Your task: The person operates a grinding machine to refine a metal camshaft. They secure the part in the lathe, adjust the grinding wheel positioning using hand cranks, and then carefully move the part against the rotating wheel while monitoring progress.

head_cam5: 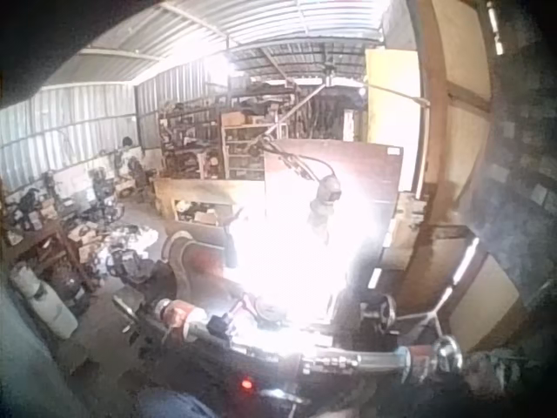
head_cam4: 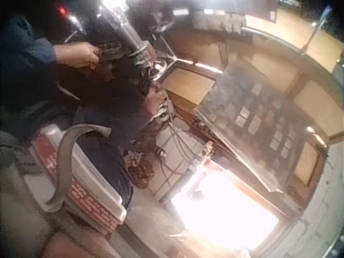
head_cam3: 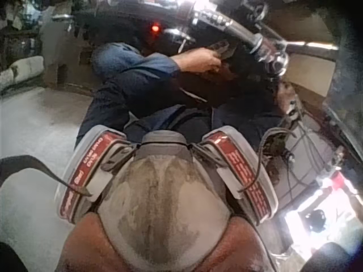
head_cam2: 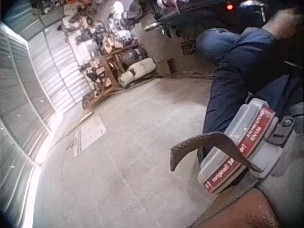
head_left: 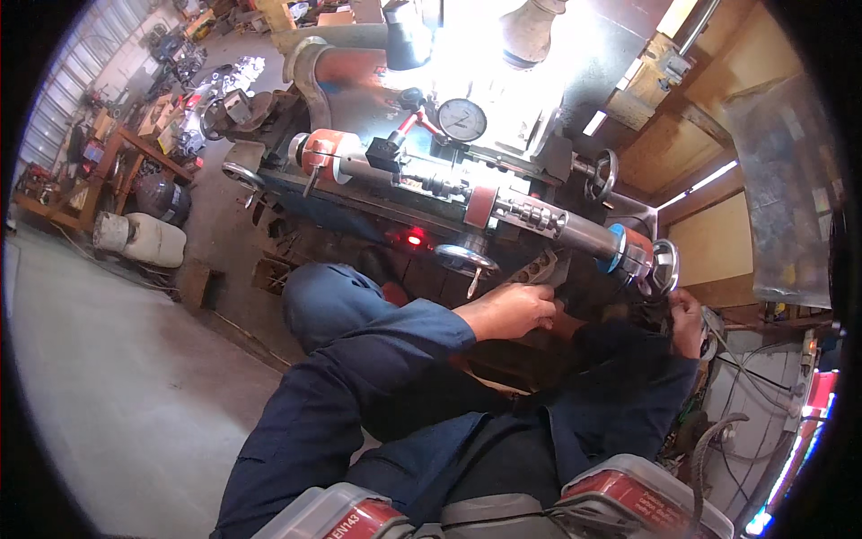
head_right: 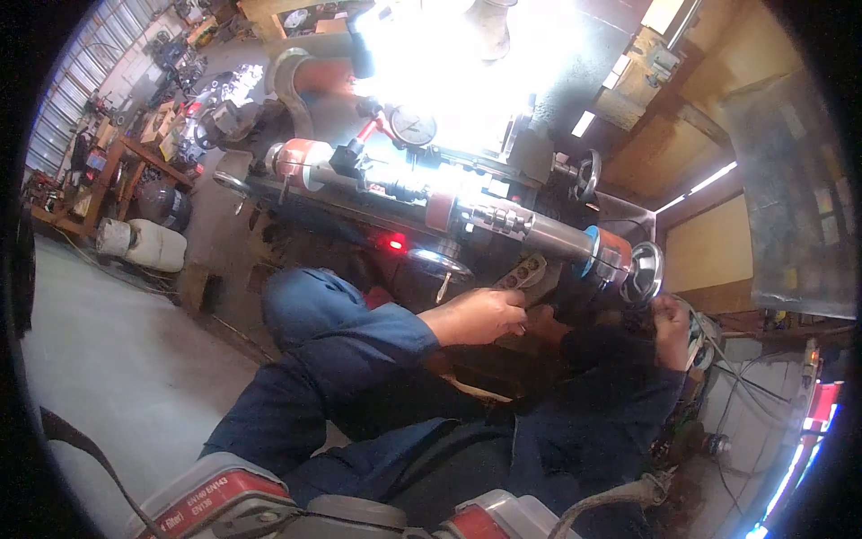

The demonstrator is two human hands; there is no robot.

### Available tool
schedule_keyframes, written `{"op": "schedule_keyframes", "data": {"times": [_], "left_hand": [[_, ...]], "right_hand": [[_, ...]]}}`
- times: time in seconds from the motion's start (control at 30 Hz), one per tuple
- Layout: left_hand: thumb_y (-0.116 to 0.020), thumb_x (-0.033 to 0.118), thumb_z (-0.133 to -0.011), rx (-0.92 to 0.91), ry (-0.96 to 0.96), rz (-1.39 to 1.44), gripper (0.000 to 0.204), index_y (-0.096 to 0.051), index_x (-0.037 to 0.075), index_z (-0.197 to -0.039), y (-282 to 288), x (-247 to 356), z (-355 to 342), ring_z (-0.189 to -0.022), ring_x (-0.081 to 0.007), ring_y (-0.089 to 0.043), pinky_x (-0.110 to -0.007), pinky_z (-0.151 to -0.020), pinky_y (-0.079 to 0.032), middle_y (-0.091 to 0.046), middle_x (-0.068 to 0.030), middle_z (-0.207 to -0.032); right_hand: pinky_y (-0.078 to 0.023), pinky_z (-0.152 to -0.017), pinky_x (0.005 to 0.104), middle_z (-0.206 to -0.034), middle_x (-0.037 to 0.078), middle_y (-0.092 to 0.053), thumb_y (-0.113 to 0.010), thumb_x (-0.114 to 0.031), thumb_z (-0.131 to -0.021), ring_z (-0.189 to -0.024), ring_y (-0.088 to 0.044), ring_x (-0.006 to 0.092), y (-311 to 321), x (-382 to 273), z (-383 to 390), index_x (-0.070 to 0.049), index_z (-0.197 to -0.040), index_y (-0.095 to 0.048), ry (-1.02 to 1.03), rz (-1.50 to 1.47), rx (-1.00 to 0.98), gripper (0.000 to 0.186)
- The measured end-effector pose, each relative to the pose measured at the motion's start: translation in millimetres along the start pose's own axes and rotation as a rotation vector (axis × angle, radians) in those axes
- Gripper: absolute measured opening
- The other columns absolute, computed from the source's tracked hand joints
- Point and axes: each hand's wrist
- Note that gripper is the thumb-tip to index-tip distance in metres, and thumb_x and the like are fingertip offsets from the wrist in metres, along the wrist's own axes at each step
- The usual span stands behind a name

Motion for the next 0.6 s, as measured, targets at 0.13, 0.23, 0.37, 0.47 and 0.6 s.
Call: {"op": "schedule_keyframes", "data": {"times": [0.13,0.23,0.37,0.47,0.6], "left_hand": [[-0.065,0.012,-0.084,0.004,-0.021,0.034,0.012,-0.065,0.008,-0.095,4,6,-2,-0.089,-0.0339,-0.065,-0.043,-0.074,-0.054,-0.060,-0.0117,-0.094],[-0.064,0.012,-0.086,-0.015,0.014,0.013,0.013,-0.065,0.008,-0.097,6,6,-2,-0.090,-0.0340,-0.065,-0.042,-0.076,-0.054,-0.061,-0.0118,-0.097],[-0.064,0.012,-0.086,0.111,-0.009,0.082,0.014,-0.064,0.006,-0.099,8,7,-2,-0.089,-0.0338,-0.065,-0.042,-0.077,-0.053,-0.063,-0.0129,-0.096],[-0.065,0.012,-0.086,0.167,-0.007,0.132,0.011,-0.065,0.006,-0.095,15,11,-3,-0.087,-0.0321,-0.065,-0.041,-0.076,-0.053,-0.064,-0.0112,-0.094],[-0.069,0.009,-0.082,0.322,-0.094,0.155,0.010,-0.064,0.004,-0.089,23,15,-3,-0.083,-0.0308,-0.065,-0.038,-0.072,-0.053,-0.063,-0.0105,-0.090]], "right_hand": [[-0.042,-0.067,0.0228,-0.085,-0.001,-0.059,-0.055,-0.027,-0.101,-0.076,-0.052,0.0066,1,-7,-20,-0.001,-0.100,-0.061,0.010,-0.304,0.241,0.027],[-0.043,-0.070,0.0243,-0.086,-0.001,-0.059,-0.054,-0.029,-0.102,-0.079,-0.053,0.0075,-9,-23,-41,-0.002,-0.098,-0.062,0.050,-0.314,0.267,0.028],[-0.046,-0.073,0.0263,-0.091,0.001,-0.063,-0.051,-0.027,-0.102,-0.083,-0.056,0.0098,-13,0,-72,-0.003,-0.101,-0.064,0.047,-0.170,0.276,0.027],[-0.047,-0.075,0.0264,-0.092,0.001,-0.063,-0.057,-0.023,-0.099,-0.085,-0.057,0.0106,-24,9,-81,-0.003,-0.102,-0.064,0.152,-0.198,0.219,0.022],[-0.048,-0.068,0.0316,-0.088,0.001,-0.065,-0.059,-0.023,-0.096,-0.080,-0.059,0.0132,-42,36,-72,-0.002,-0.101,-0.065,-0.003,-0.130,0.152,0.022]]}}
Point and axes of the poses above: each hand's wrist, its own z-axis away from the middle knuckle, its own y-axis out of the back of the hand, x = y × z
